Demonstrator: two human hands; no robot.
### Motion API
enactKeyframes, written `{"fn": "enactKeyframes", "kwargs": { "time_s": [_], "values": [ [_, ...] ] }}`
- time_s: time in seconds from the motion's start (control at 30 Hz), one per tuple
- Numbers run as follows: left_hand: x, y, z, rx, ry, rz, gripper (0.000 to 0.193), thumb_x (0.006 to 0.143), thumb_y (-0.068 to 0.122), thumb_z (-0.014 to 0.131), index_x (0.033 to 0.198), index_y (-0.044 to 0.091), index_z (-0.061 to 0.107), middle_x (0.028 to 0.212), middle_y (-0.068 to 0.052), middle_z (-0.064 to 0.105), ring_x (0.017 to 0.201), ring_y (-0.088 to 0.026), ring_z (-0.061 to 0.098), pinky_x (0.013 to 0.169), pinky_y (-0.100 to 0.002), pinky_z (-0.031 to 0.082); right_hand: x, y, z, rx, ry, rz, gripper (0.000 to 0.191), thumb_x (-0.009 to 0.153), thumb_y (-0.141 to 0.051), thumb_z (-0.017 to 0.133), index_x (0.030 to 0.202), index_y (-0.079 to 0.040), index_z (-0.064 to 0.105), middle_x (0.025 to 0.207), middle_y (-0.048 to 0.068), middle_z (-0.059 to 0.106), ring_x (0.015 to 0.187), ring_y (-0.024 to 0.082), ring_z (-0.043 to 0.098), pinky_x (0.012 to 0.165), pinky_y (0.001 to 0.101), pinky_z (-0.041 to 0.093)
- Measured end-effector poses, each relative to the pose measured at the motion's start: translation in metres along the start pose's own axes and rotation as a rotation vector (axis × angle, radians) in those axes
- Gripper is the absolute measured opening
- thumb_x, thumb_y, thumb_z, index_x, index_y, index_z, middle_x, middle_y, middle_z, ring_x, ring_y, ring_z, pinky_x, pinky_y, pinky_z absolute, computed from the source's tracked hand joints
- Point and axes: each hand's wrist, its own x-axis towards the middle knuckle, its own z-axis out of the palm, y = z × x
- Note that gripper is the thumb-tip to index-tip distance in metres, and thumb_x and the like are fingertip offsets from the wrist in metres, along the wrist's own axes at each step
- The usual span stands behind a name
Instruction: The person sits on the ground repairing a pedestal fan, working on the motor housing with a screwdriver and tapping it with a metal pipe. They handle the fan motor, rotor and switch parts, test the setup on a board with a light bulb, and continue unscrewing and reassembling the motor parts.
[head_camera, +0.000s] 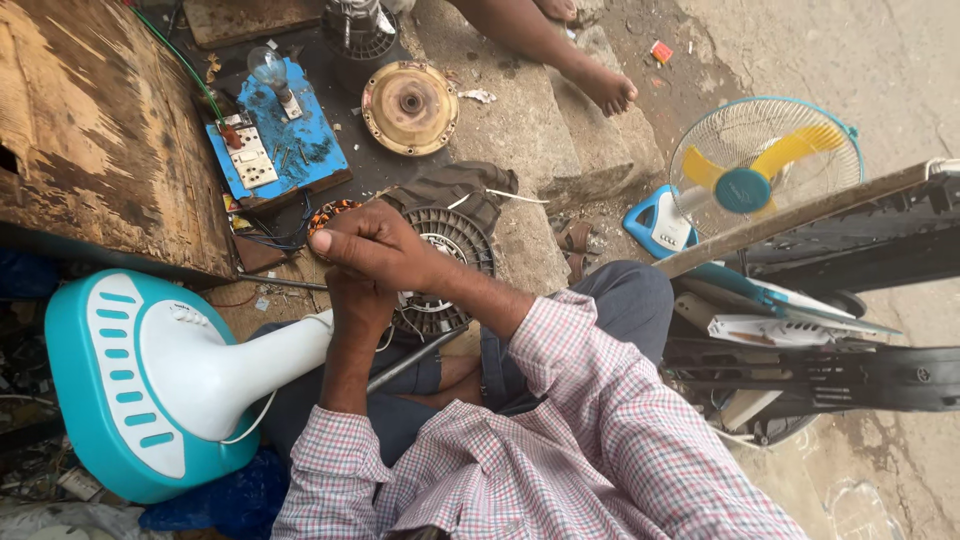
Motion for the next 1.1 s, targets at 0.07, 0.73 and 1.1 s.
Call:
{"fn": "enactKeyframes", "kwargs": {
  "time_s": [0.07,0.73,1.1],
  "values": [
    [0.001,0.001,-0.001,0.074,0.014,0.037,0.028,0.095,0.011,0.07,0.121,0.001,0.063,0.102,-0.018,0.074,0.098,-0.035,0.074,0.078,-0.044,0.058,-0.004,-0.002,0.01,-0.24,0.217,-0.243,0.04,0.105,-0.032,0.063,0.082,0.0,0.056,0.072,0.003,0.048,0.069,0.01,0.048,0.061,0.0326,0.041],
    [0.001,-0.001,-0.005,-0.02,0.006,-0.04,0.014,0.097,0.013,0.069,0.107,0.004,0.067,0.092,-0.017,0.072,0.087,-0.037,0.073,0.074,-0.045,0.056,0.004,0.004,-0.004,0.061,-0.025,0.057,0.045,0.11,-0.033,0.058,0.077,-0.002,0.059,0.07,0.0,0.054,0.067,0.009,0.049,0.059,0.0292,0.042],
    [0.0,0.002,-0.011,0.102,-0.009,0.042,0.014,0.099,0.018,0.071,0.105,0.005,0.069,0.094,-0.017,0.07,0.088,-0.041,0.071,0.075,-0.048,0.054,0.002,0.012,-0.015,0.053,-0.091,0.065,0.042,0.112,-0.03,0.065,0.083,0.0,0.06,0.073,-0.002,0.05,0.068,0.006,0.046,0.059,0.0256,0.038]
  ]
}}
